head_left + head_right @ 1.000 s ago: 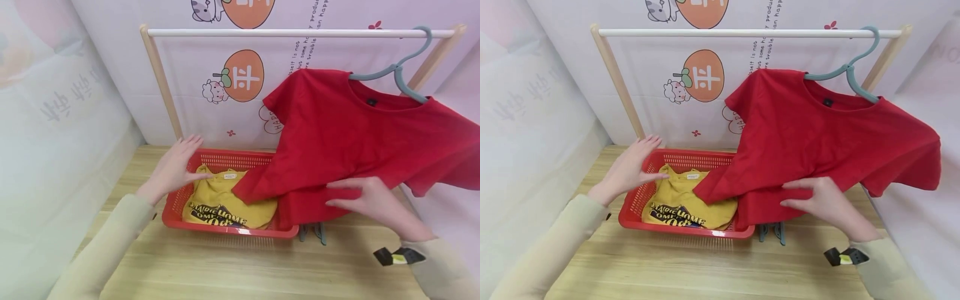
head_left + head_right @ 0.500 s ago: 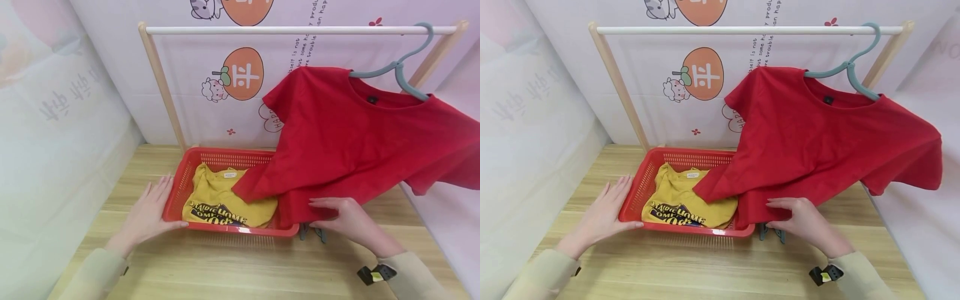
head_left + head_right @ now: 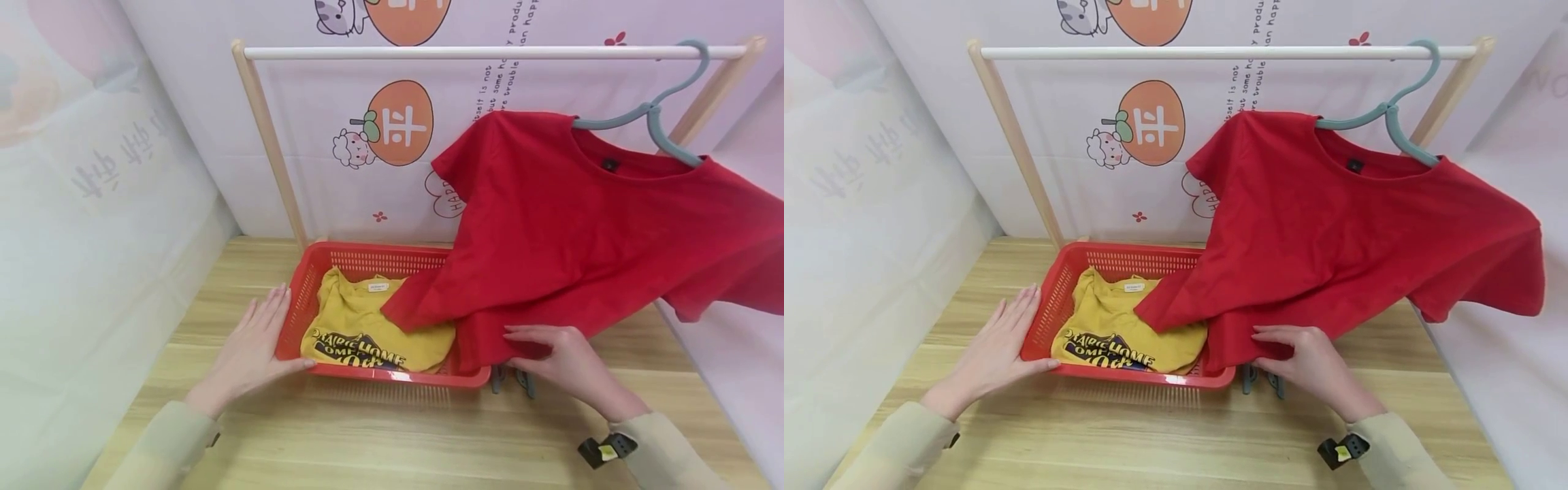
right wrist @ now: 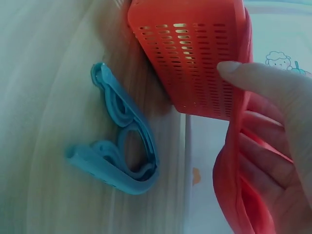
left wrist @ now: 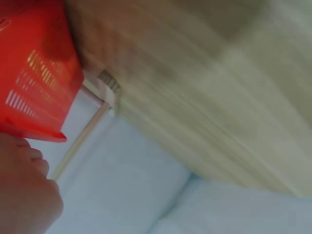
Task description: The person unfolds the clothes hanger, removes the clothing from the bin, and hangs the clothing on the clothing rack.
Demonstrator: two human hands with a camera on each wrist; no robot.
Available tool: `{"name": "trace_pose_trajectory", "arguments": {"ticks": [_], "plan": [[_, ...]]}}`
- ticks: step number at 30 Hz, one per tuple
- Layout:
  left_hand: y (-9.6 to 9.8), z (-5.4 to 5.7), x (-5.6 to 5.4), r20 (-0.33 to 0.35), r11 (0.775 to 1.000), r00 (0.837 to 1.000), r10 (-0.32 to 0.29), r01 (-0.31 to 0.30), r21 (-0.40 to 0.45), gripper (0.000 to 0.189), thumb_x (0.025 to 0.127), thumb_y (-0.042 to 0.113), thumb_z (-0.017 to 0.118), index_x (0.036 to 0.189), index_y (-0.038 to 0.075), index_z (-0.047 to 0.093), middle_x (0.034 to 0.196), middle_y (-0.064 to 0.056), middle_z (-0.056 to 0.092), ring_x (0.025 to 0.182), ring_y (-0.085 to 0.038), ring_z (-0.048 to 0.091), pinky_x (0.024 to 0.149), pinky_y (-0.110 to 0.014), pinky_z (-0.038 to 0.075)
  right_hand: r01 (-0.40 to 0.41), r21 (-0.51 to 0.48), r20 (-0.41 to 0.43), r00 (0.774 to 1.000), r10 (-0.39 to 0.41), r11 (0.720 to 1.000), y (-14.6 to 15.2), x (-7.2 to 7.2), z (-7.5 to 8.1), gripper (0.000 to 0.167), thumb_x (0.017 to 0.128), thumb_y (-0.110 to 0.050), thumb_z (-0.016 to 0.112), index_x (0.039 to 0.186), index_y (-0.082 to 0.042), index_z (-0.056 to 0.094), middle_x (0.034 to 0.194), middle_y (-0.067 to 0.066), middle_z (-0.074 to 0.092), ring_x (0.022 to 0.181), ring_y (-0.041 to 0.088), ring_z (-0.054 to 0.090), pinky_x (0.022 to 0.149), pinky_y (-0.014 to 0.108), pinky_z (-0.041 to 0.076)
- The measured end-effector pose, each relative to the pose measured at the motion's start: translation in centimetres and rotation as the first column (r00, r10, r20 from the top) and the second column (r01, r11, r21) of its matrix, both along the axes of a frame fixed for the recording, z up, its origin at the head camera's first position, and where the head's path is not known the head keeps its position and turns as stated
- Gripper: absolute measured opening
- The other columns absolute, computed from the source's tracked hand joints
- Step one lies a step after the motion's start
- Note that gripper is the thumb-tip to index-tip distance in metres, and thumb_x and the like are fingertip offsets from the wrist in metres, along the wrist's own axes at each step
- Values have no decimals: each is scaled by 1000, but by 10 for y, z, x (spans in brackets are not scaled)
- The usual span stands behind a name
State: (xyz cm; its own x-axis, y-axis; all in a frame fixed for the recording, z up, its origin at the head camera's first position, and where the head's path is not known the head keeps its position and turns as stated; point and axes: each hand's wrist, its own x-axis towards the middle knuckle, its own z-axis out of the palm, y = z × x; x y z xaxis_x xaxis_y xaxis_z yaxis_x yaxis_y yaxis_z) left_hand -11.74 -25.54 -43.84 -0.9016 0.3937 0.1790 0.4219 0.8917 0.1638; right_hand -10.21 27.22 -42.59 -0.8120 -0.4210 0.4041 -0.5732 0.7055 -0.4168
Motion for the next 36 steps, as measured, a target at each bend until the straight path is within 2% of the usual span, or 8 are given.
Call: {"name": "trace_pose_trajectory", "arguments": {"ticks": [6, 11, 14, 20, 23, 26, 29, 36], "plan": [[5, 5, -2, 32, 1000, 999, -3, 3, -22, 128, 78, 87, 55, 162, 0, 11, 168, -16, 11, 154, -32, 9, 123, -50, 7, -62, -79, -111, 992, 53, 995, 4, -5, 7, 34, 65, -4, 94, 95, -17, 83, 97, -10, 76, 90, 8, 72, 82, 8, 49], [6, 8, -4, 46, 1000, 999, -5, 6, -28, 128, 78, 88, 55, 161, 0, 12, 168, -16, 12, 154, -32, 8, 123, -49, 6, -79, -58, -151, 986, 70, 995, 10, -11, 16, 33, 65, -1, 92, 90, -20, 82, 89, -18, 73, 82, 0, 68, 72, 14, 53], [6, 8, -4, 49, 1000, 999, -5, 7, -29, 128, 78, 87, 55, 161, -1, 13, 168, -16, 12, 154, -32, 9, 123, -49, 6, -40, -38, -156, 987, 33, 998, 15, -13, 22, 33, 65, 0, 92, 88, -21, 81, 86, -19, 70, 75, 1, 66, 64, 17, 53], [5, 9, -3, 65, 1000, 998, -1, 3, -31, 129, 78, 88, 54, 161, 0, 12, 167, -17, 13, 154, -32, 8, 123, -48, 6, 127, -89, -99, 986, -135, 988, 31, -21, 40, 31, 69, 1, 91, 89, -21, 82, 82, -14, 73, 65, 0, 63, 58, 12, 49], [5, 9, -3, 67, 999, 998, -2, 4, -34, 129, 78, 88, 54, 161, -1, 12, 167, -18, 13, 154, -32, 8, 123, -48, 5, 249, -136, -2, 968, -252, 959, 42, -26, 53, 22, 76, -8, 90, 93, -21, 83, 85, -9, 75, 70, -3, 63, 60, 11, 49], [6, 10, -2, 67, 999, 998, -2, 5, -34, 129, 78, 88, 54, 161, -2, 13, 167, -18, 14, 154, -33, 9, 123, -48, 6, 372, -192, 128, 927, -352, 908, 55, -31, 64, 16, 84, -21, 87, 99, -18, 83, 87, -9, 76, 75, -4, 64, 60, 11, 48], [6, 10, -3, 74, 999, 997, -1, 3, -34, 129, 78, 88, 54, 161, -2, 12, 167, -18, 13, 154, -33, 8, 123, -48, 5, 457, -251, 215, 886, -411, 853, 71, -36, 74, 25, 88, -28, 83, 107, -12, 80, 90, -12, 75, 82, -2, 63, 58, 13, 49], [7, 11, -2, 86, 999, 996, 1, 2, -33, 129, 78, 88, 54, 161, -2, 12, 167, -18, 12, 154, -33, 8, 123, -48, 5, 520, -371, 231, 854, -466, 769, 105, -35, 89, 30, 90, -19, 81, 116, -5, 77, 91, -17, 74, 86, 0, 64, 57, 11, 49]]}}
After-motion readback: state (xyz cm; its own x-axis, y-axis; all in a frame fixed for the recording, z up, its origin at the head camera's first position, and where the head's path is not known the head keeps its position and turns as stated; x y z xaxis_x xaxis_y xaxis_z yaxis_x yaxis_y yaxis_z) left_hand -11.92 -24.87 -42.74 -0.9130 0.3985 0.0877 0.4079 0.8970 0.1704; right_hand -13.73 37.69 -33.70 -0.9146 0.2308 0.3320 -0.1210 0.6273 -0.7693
